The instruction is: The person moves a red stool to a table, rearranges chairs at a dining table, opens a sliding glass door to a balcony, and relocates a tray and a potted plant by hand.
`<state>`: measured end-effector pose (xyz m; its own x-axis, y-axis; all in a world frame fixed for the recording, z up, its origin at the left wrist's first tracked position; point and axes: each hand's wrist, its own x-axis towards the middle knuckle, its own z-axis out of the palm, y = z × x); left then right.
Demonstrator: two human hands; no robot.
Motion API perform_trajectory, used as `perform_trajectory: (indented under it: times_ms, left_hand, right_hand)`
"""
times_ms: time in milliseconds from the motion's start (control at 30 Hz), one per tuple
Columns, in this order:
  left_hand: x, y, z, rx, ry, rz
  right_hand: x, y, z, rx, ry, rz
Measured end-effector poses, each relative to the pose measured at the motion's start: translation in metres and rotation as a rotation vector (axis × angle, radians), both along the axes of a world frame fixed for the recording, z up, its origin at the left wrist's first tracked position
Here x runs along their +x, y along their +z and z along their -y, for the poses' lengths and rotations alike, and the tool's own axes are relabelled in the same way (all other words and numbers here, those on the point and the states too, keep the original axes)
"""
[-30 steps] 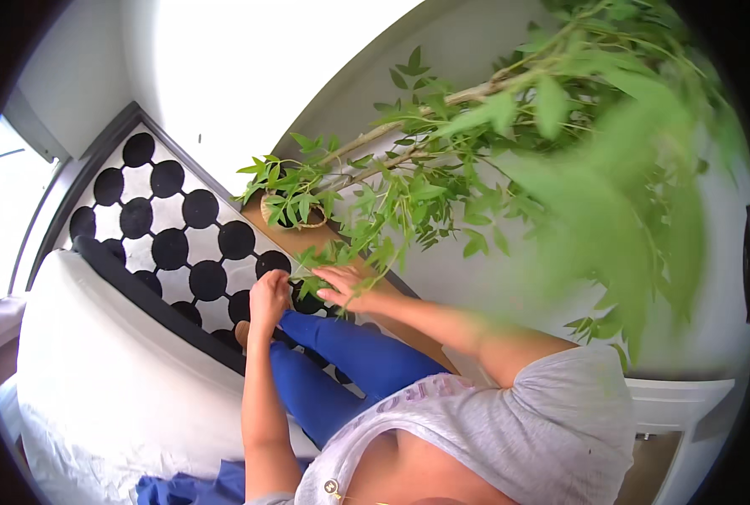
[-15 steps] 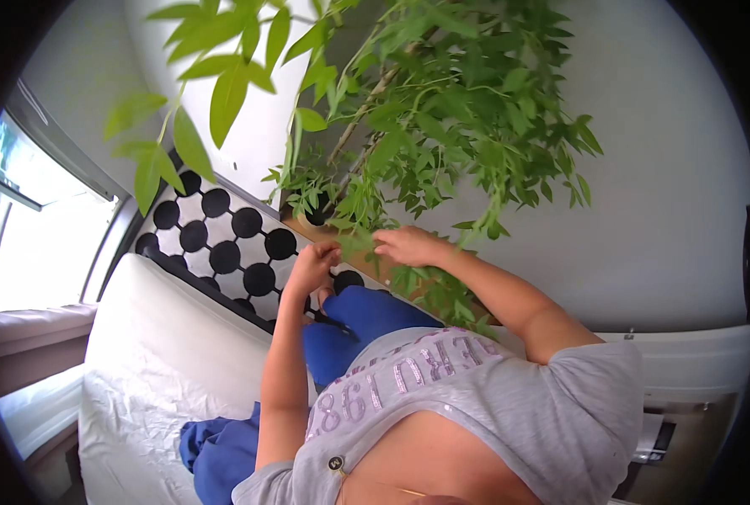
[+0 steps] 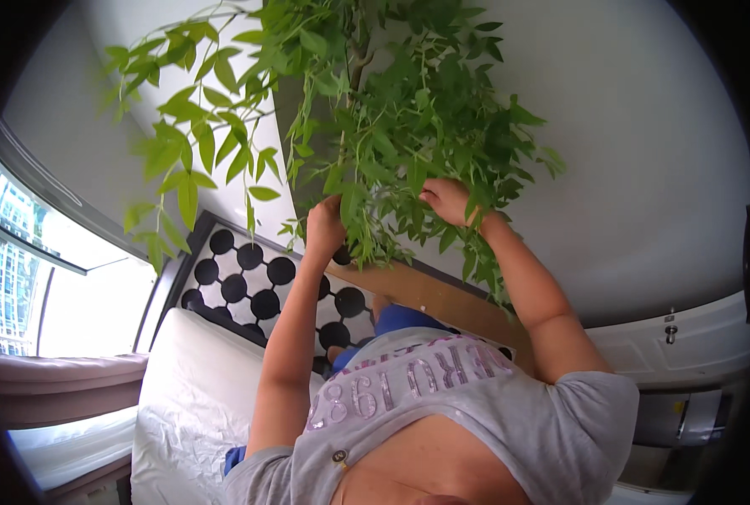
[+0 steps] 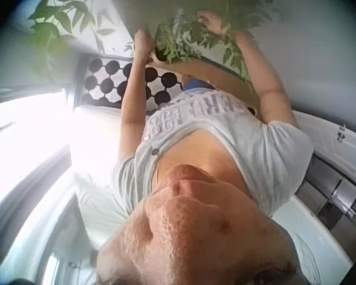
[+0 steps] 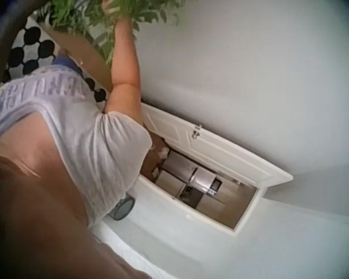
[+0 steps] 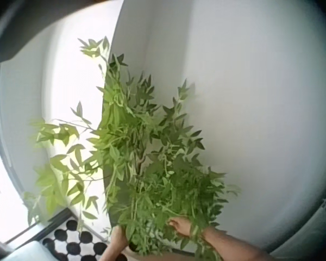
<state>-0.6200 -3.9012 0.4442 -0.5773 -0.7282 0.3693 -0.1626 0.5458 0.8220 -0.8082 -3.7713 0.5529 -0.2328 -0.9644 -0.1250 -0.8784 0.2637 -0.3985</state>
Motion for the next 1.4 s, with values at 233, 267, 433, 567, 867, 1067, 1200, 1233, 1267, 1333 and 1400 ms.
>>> perform_trajectory:
  times_ms: [233,267,433,567,867,1067,1200,1233,1267,1333,1400]
  left_hand:
    - [-0.031,0.051,0.045,0.005,0.127,-0.144]
    - [-0.036,0.057,0.046,0.065,0.177,-0.113]
    - [-0.034,0.058,0.067,-0.1,0.263,0.003]
    - [-0.047,0.064,0.076,-0.103,0.212,-0.27]
    - [-0.097,0.074,0.075,-0.213,0.391,-0.447]
    - [-0.1,0.082,0.069,-0.096,0.371,-0.419]
    - [-0.092,0.093,0.066,-0.043,0.291,-0.486]
    - [-0.094,0.095,0.066,-0.036,0.288,-0.506]
    - [-0.094,0.095,0.07,-0.038,0.292,-0.525]
    - [-0.091,0.093,0.074,-0.049,0.307,-0.545]
    - [-0.092,0.097,0.07,-0.087,0.335,-0.499]
  right_hand:
    - [-0.044,-0.061,-0.031,-0.105,0.12,0.017]
    - [-0.061,-0.059,-0.051,-0.05,0.106,0.039]
    - [-0.066,0.077,-0.107,0.331,-0.197,0.044]
    - [-0.034,0.197,-0.129,0.05,-0.194,0.154]
    - [0.024,0.221,0.049,-0.396,0.48,-0.645]
    - [0.026,0.182,0.133,-0.084,0.515,-0.947]
    - [0.013,0.169,0.148,-0.127,0.533,-0.923]
    - [0.008,0.167,0.149,-0.125,0.507,-0.905]
    - [0.011,0.168,0.151,-0.134,0.486,-0.888]
    - [0.017,0.165,0.152,-0.155,0.505,-0.934]
    - [0.012,0.162,0.151,-0.163,0.509,-0.987]
